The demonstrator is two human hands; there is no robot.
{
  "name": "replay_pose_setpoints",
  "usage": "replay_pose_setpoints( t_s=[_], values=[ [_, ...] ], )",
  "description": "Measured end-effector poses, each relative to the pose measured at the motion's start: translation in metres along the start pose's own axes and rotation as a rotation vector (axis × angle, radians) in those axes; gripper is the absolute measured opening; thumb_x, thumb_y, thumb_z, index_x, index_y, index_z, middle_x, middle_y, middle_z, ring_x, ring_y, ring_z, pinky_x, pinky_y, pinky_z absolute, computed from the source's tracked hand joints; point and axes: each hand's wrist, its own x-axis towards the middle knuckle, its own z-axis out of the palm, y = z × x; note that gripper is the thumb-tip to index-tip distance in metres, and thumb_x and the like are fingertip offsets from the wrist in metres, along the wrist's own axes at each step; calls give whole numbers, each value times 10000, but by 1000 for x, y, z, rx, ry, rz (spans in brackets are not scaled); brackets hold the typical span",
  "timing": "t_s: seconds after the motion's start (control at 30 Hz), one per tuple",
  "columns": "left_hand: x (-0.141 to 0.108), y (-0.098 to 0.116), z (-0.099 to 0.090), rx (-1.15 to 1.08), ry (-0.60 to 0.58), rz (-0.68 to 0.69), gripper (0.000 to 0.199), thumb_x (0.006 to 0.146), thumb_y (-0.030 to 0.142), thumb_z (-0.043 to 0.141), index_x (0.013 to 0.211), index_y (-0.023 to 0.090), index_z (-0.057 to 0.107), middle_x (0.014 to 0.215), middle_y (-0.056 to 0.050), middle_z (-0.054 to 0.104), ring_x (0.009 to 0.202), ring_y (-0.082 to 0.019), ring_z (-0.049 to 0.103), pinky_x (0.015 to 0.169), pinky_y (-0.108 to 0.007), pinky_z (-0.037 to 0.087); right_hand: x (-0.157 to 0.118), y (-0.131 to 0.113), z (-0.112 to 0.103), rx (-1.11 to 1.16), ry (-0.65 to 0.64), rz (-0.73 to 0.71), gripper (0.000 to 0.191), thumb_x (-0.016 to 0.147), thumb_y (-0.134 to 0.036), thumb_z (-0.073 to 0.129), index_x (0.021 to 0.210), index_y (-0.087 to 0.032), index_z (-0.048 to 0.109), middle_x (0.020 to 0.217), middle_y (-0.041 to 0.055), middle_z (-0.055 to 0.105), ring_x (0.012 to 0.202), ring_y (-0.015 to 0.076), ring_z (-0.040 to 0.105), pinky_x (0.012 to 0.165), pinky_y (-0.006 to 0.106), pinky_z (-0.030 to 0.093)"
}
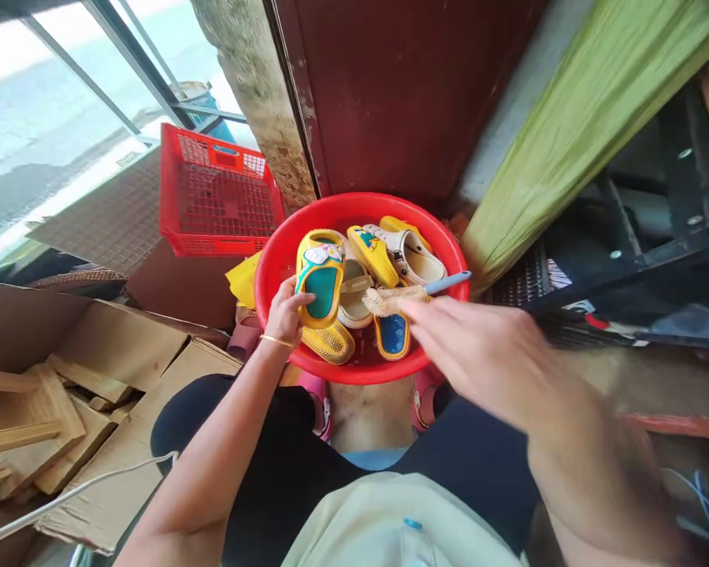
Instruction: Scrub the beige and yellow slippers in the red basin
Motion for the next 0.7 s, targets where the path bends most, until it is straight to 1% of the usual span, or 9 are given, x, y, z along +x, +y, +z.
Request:
replay_pose_setpoints(
  t_s=[0.07, 0.1, 0.17, 0.23, 0.3, 0.4, 0.5, 0.63, 0.7],
  values=[
    [-16, -3, -9, 48, 10, -2, 663, 669, 382, 616, 1294, 165, 570, 1062, -57, 726, 950, -262, 700, 806, -392, 591, 42, 12, 11, -114, 3, -80, 496, 1037, -291, 326, 1490, -292, 526, 1376, 98, 629, 1210, 331, 595, 1004, 497, 484],
    [-24, -6, -13, 71, 18, -3, 672, 685, 403, 613, 1311, 166, 558, 1078, -62, 726, 961, -266, 699, 815, -396, 587, 61, 21, 23, -190, -6, -92, 512, 1021, -202, 313, 1488, -218, 524, 1363, 132, 629, 1197, 323, 596, 997, 479, 477],
    [-38, -11, -17, 99, 28, 12, 682, 707, 434, 616, 1331, 170, 538, 1106, -71, 724, 987, -273, 694, 836, -403, 579, 90, 43, 54, -235, 3, -60, 552, 968, -88, 335, 1498, -98, 487, 1379, 196, 605, 1250, 338, 550, 1020, 480, 446],
    [-49, -16, -19, 116, 11, 58, 682, 707, 444, 643, 1325, 176, 535, 1140, -82, 715, 1020, -280, 686, 862, -406, 569, 108, 61, 84, -285, 47, -71, 618, 924, -47, 387, 1540, -76, 417, 1489, 207, 521, 1356, 340, 442, 1066, 473, 395],
    [-55, -21, -18, 159, -45, 123, 683, 699, 452, 677, 1314, 190, 537, 1162, -86, 706, 1046, -282, 676, 888, -401, 557, 118, 74, 103, -309, 88, -89, 603, 923, -54, 407, 1523, -96, 452, 1502, 208, 511, 1389, 341, 386, 1115, 501, 321],
    [-52, -32, -10, 247, -194, 175, 673, 711, 478, 696, 1301, 202, 529, 1134, -88, 708, 1032, -271, 675, 890, -388, 548, 126, 85, 107, -322, 119, -120, 542, 938, -74, 404, 1461, -113, 542, 1380, 205, 609, 1368, 351, 390, 1164, 540, 185],
    [-36, -42, 1, 384, -270, 138, 571, 737, 478, 687, 1212, 193, 551, 1028, -74, 720, 954, -254, 676, 834, -371, 546, 131, 95, 99, -316, 97, -138, 538, 950, -75, 387, 1462, -118, 548, 1245, 189, 667, 1278, 335, 469, 1160, 529, 150],
    [-12, -47, 18, 841, -195, 57, 350, 772, 461, 681, 996, 205, 598, 923, -59, 716, 904, -270, 672, 784, -361, 514, 131, 105, 94, -342, 64, -171, 565, 957, -56, 369, 1488, -166, 528, 1269, 176, 641, 1248, 307, 493, 1144, 513, 180],
    [-4, -45, 25, 1004, -143, 37, 302, 814, 450, 659, 996, 217, 601, 966, -86, 729, 936, -297, 685, 782, -361, 497, 130, 108, 94, -368, 45, -153, 527, 967, -77, 385, 1451, -174, 568, 1273, 177, 633, 1243, 307, 499, 1147, 520, 187]
  ],
)
